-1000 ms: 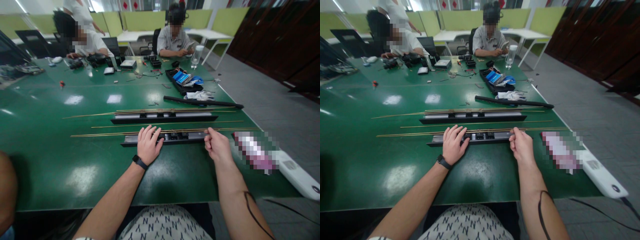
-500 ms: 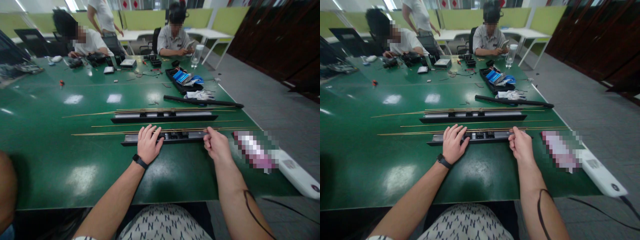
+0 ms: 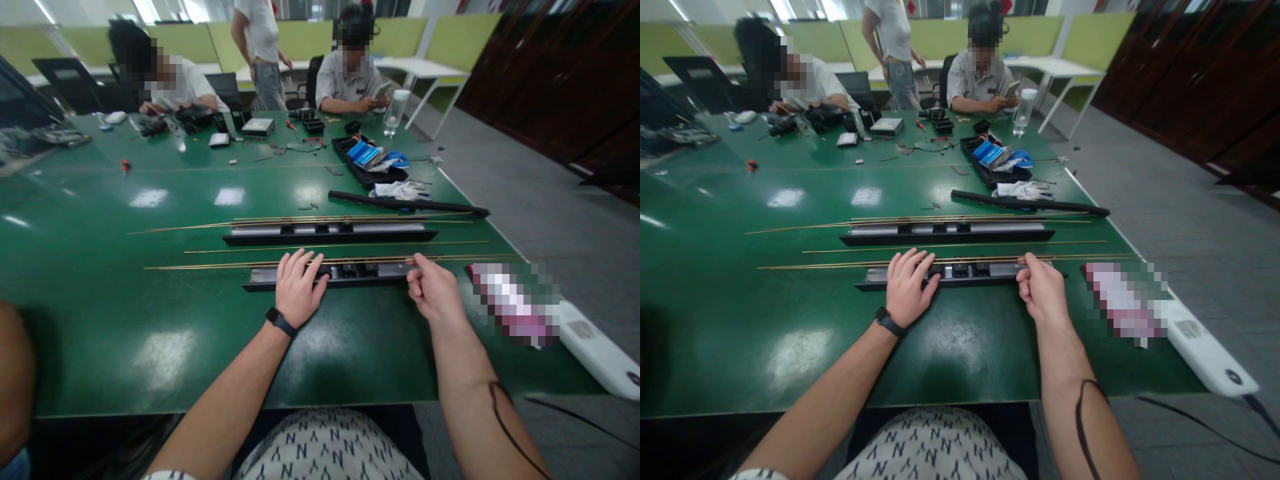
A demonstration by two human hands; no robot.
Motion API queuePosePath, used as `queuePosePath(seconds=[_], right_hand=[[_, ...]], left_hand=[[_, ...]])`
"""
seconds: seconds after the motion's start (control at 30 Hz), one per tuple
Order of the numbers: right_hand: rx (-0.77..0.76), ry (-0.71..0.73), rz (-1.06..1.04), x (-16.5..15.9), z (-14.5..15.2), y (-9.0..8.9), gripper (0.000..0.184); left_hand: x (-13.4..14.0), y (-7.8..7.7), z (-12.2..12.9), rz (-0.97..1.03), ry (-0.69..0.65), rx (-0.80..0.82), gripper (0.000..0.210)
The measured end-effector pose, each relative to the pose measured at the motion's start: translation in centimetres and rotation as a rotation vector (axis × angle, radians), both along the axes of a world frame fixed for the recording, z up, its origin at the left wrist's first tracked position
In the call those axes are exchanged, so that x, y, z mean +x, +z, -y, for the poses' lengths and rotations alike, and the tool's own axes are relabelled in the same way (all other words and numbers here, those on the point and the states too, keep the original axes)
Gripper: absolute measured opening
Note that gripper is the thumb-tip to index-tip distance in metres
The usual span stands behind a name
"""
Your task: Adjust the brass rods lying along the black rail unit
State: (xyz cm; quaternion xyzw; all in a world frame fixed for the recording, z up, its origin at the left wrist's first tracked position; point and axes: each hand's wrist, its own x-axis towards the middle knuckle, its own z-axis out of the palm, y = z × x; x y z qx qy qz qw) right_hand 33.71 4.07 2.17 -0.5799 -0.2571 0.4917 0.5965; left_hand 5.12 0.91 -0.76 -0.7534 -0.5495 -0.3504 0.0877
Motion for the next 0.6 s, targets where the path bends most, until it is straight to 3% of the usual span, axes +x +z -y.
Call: queuePosePath(seconds=[0.13,0.33,0.6], right_hand=[[-0.004,0.076,-0.011,-0.16,0.05,-0.22,0.028],[0.009,-0.036,0.021,0.17,-0.02,0.09,0.027],[-0.002,0.085,0.005,-0.17,0.07,-0.14,0.033]], left_hand=[[-0.03,-0.08,0.02,0.006,-0.001,0.000,0.045],[0.00,-0.05,0.05,0.010,-0.004,-0.005,0.044],[0.01,0.17,0.03,0.003,-0.004,-0.019,0.044]])
